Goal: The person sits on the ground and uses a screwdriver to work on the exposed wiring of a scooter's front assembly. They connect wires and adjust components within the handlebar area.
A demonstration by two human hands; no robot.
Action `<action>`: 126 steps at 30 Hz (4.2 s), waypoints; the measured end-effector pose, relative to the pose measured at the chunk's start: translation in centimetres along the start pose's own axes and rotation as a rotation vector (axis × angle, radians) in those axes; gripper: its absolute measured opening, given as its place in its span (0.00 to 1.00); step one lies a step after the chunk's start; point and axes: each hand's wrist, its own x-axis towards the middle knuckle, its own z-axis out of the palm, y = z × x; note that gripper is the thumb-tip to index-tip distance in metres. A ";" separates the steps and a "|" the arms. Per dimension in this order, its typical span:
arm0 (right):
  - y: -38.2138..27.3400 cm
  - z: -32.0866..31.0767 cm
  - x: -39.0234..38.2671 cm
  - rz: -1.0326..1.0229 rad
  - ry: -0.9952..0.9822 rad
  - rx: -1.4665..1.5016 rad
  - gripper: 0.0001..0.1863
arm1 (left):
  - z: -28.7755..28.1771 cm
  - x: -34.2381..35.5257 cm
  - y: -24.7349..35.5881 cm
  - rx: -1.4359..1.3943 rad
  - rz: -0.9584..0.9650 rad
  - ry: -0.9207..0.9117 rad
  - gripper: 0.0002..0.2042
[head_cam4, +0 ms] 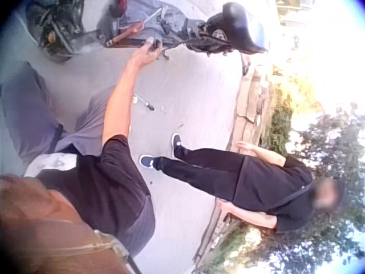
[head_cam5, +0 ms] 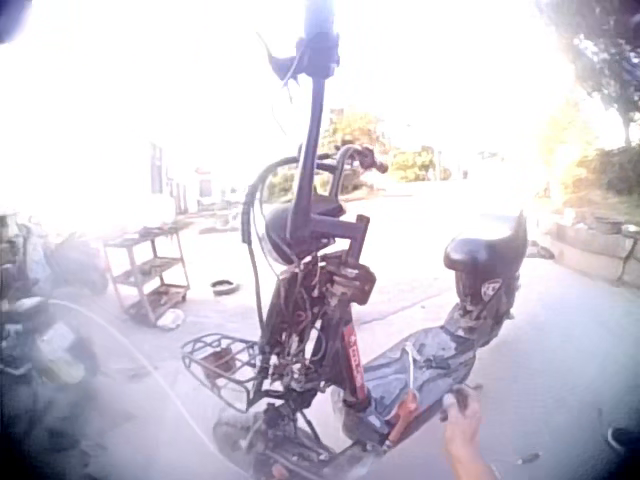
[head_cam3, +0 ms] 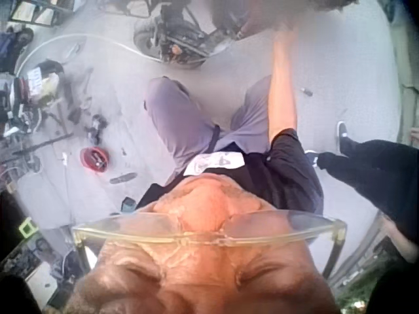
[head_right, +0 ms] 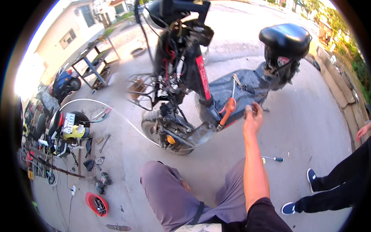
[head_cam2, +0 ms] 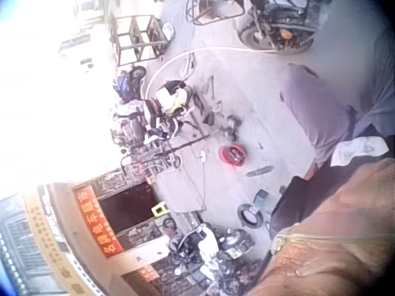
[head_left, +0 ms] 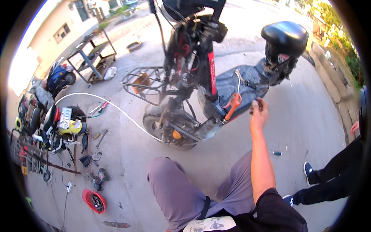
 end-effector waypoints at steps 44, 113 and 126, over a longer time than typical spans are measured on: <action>-20.4 2.4 -18.8 -0.647 -0.604 -0.250 0.07 | 3.1 -20.8 53.6 -0.340 1.460 -0.250 0.10; -15.1 16.1 -4.5 0.381 -0.952 0.509 0.11 | 12.9 -14.6 63.8 -0.509 1.680 -0.162 0.08; -14.5 16.2 -4.0 0.440 -0.984 0.607 0.11 | 12.4 -15.3 64.1 -0.498 1.652 -0.168 0.09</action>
